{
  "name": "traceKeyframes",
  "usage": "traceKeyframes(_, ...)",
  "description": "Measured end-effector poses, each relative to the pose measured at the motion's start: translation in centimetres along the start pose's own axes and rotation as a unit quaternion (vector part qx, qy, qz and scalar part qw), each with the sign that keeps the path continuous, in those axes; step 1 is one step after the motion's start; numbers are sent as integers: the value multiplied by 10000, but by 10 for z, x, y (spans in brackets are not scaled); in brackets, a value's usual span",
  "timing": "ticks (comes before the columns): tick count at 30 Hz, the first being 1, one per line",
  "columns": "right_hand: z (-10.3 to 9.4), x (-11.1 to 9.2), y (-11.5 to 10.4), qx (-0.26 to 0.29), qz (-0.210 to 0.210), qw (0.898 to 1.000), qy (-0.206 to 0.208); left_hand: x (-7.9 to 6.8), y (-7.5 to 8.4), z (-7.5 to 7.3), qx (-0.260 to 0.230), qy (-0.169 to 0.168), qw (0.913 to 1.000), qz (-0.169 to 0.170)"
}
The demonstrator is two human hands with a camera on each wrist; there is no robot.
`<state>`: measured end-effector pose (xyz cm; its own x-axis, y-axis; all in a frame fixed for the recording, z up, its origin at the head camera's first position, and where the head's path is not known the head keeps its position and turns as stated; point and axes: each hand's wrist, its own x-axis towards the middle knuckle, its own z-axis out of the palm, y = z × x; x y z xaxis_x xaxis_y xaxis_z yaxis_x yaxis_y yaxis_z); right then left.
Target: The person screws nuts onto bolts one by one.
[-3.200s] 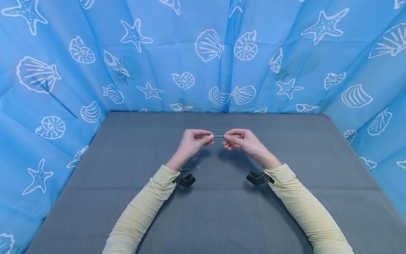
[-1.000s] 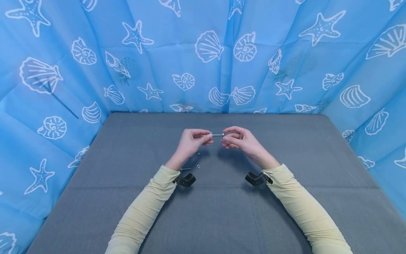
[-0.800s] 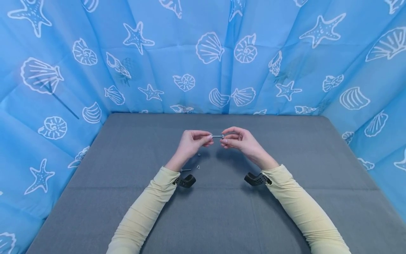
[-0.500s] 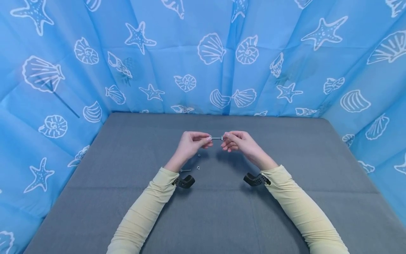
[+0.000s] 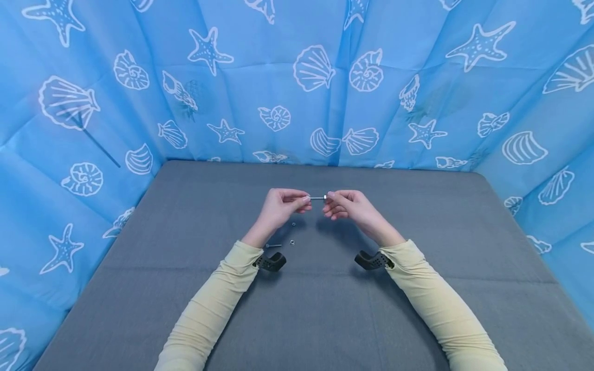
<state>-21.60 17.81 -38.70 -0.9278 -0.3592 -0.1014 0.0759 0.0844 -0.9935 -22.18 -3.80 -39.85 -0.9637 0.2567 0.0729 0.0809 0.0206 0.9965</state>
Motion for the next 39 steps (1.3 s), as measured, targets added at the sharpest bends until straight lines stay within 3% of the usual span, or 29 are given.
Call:
traceKeyframes(4, -1, 0, 2, 272, -134, 9995, -54, 0, 1, 0, 50, -31, 10000, -17)
traceKeyframes(11, -2, 0, 4, 399, -217, 9989, -91, -12, 30, 1, -12, -219, 9997, -91)
traceKeyframes(19, -2, 1, 3, 405, -229, 9989, 48, -10, 25, -1, -278, -360, 9990, -2)
traceKeyframes(27, 0, 1, 0, -7, -109, 9993, 344, -12, 26, 1, 266, -201, 9991, 245)
traceKeyframes(34, -3, 0, 2, 131, -476, 9987, 113, -12, 28, 2, 310, -13, 9993, 228)
traceKeyframes(39, -3, 1, 2, 23, -327, 9992, 237, -11, 28, 2, 265, -34, 9994, 218)
